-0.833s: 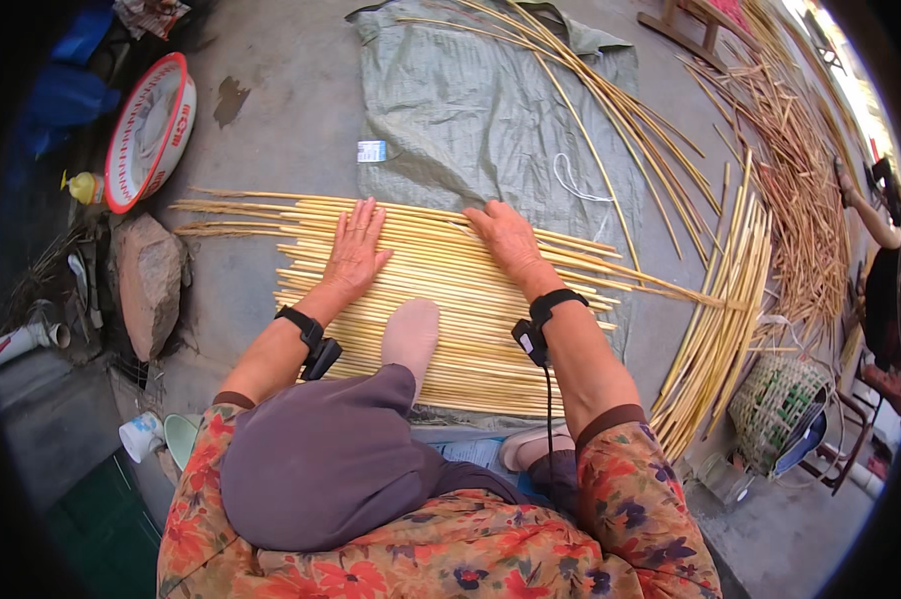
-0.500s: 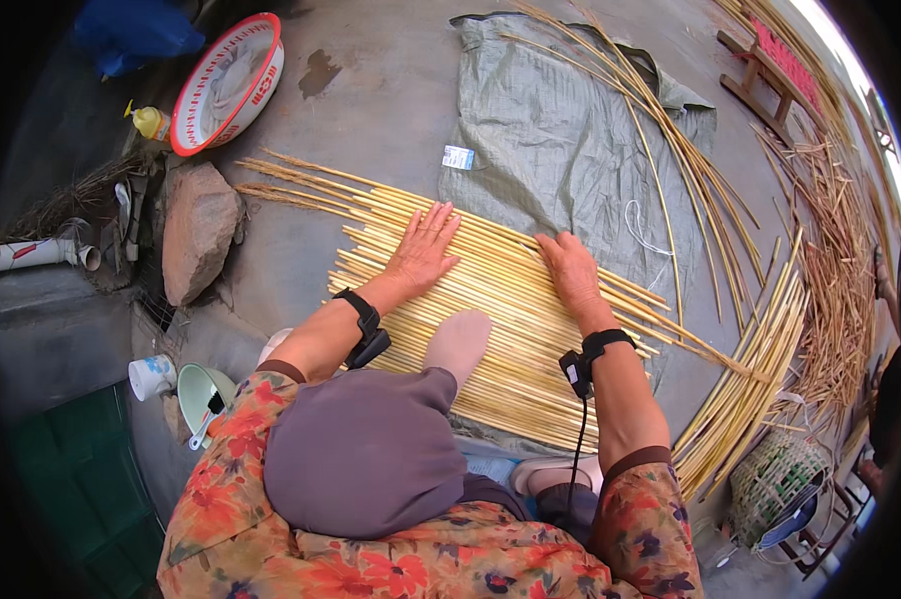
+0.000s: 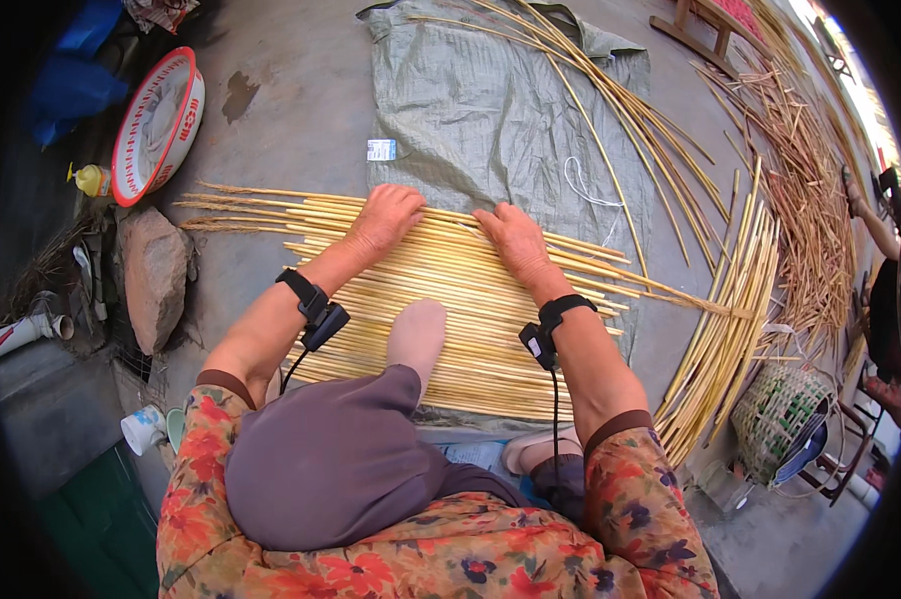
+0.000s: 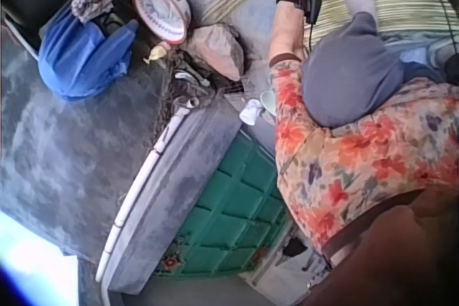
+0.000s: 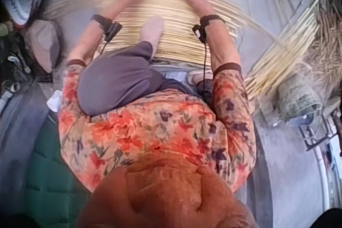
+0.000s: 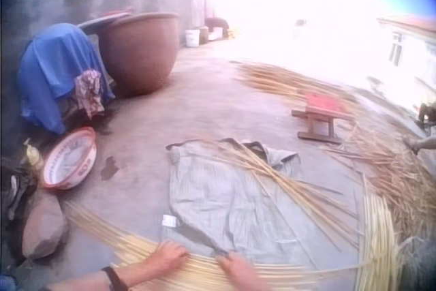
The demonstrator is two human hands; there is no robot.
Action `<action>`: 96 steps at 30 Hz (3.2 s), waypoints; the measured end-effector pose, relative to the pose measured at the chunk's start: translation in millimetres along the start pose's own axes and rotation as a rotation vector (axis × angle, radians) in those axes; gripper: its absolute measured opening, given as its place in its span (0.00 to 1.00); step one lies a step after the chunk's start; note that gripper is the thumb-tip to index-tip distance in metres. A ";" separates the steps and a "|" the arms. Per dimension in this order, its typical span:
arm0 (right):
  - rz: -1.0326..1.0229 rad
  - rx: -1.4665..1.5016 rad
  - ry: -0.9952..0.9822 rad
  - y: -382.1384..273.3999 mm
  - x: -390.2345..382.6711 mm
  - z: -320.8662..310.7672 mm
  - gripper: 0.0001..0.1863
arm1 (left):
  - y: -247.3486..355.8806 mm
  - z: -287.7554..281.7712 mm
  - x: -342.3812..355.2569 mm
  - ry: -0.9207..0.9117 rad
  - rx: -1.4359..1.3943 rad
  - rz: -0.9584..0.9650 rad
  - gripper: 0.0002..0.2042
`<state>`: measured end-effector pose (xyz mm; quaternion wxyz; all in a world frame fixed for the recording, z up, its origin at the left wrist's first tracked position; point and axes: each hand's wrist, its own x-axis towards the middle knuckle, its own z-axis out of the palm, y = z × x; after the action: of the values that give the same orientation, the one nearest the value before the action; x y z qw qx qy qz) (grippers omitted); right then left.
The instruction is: The person weaves a mat using long stalks by hand, aligning them and threading a white string through the ends of the stalks.
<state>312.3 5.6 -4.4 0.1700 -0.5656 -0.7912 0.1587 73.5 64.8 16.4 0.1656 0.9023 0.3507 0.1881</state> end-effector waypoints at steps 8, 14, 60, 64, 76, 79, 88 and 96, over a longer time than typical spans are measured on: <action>-0.042 0.010 0.023 35.1 3.3 -2.0 0.13 | 2.0 29.1 62.2 -0.449 -0.033 -0.089 0.06; -0.085 0.014 0.096 55.3 -5.1 -9.8 0.14 | 6.9 44.0 84.4 -0.493 -0.176 -0.070 0.06; 0.295 -0.397 0.068 129.6 -0.8 -78.4 0.01 | 36.7 -63.7 116.9 -0.475 -0.561 -0.350 0.13; 0.416 -0.397 0.026 126.7 1.8 -78.6 0.02 | 36.7 -61.9 113.9 -0.495 -0.594 -0.387 0.12; 0.392 -0.289 0.061 114.4 -0.6 -89.2 0.03 | 26.4 -66.2 93.1 -0.466 -0.562 -0.377 0.13; 0.302 -0.434 0.000 115.6 9.8 -76.4 0.04 | 24.4 -61.4 90.6 -0.466 -0.605 -0.392 0.12; 0.399 -0.233 0.217 103.8 -6.3 -137.3 0.07 | 18.3 -60.8 80.2 -0.448 -0.612 -0.343 0.13; 0.385 1.252 0.714 87.7 -57.6 -339.0 0.06 | 31.1 -58.5 94.4 -0.456 -0.678 -0.372 0.13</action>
<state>555.5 -1.9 253.9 0.6762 -0.5086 -0.3365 0.4134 129.2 118.4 102.0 0.5559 0.7371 0.3803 0.0558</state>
